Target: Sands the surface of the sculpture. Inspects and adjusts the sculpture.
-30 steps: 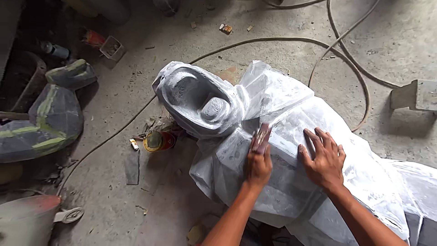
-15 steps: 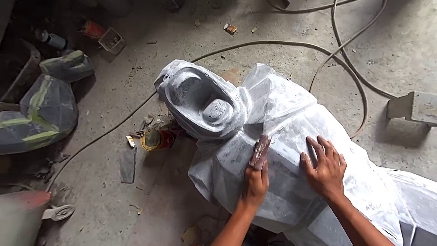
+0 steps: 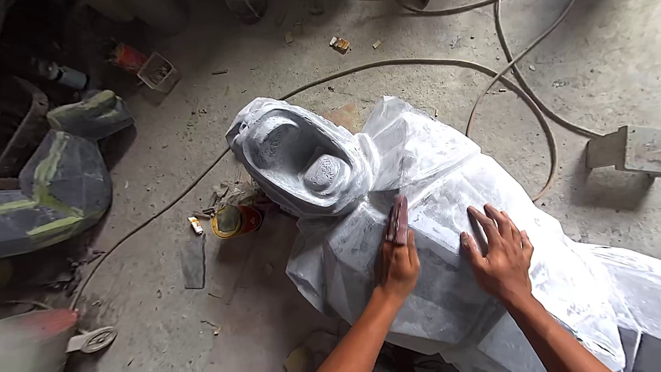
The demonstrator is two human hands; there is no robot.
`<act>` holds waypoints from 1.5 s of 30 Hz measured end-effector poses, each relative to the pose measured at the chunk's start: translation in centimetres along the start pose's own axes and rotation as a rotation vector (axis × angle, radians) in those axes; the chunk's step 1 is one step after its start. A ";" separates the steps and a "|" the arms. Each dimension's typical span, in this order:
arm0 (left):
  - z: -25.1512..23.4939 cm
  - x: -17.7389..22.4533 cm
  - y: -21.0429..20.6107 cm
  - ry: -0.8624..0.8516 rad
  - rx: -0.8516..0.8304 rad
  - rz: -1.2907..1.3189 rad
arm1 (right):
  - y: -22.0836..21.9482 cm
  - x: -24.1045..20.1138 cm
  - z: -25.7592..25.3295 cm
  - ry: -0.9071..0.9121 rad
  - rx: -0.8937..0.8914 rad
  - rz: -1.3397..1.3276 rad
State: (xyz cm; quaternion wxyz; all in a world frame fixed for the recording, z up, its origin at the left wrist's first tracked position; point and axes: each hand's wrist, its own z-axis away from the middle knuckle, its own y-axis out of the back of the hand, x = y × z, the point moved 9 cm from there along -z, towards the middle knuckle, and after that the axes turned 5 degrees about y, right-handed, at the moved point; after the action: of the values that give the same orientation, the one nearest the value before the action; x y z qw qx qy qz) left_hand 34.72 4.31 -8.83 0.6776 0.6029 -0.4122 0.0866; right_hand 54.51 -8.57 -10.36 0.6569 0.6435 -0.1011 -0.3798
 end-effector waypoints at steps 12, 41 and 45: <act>7.7 -2.9 11.1 0.221 -0.110 -0.007 | 0.1 0.6 0.0 -0.006 -0.021 0.019; -1.6 0.4 0.2 0.340 -0.096 -0.103 | 0.1 0.4 0.2 -0.039 -0.033 0.037; -0.7 1.0 1.2 0.355 -0.053 -0.125 | 0.1 0.1 0.1 -0.030 -0.022 0.031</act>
State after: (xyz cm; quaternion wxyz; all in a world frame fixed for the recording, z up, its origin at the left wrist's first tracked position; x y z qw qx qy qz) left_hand 34.93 4.92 -7.21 0.7594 0.5845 -0.2499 0.1384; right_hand 54.51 -8.71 -10.31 0.6681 0.6289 -0.1164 -0.3802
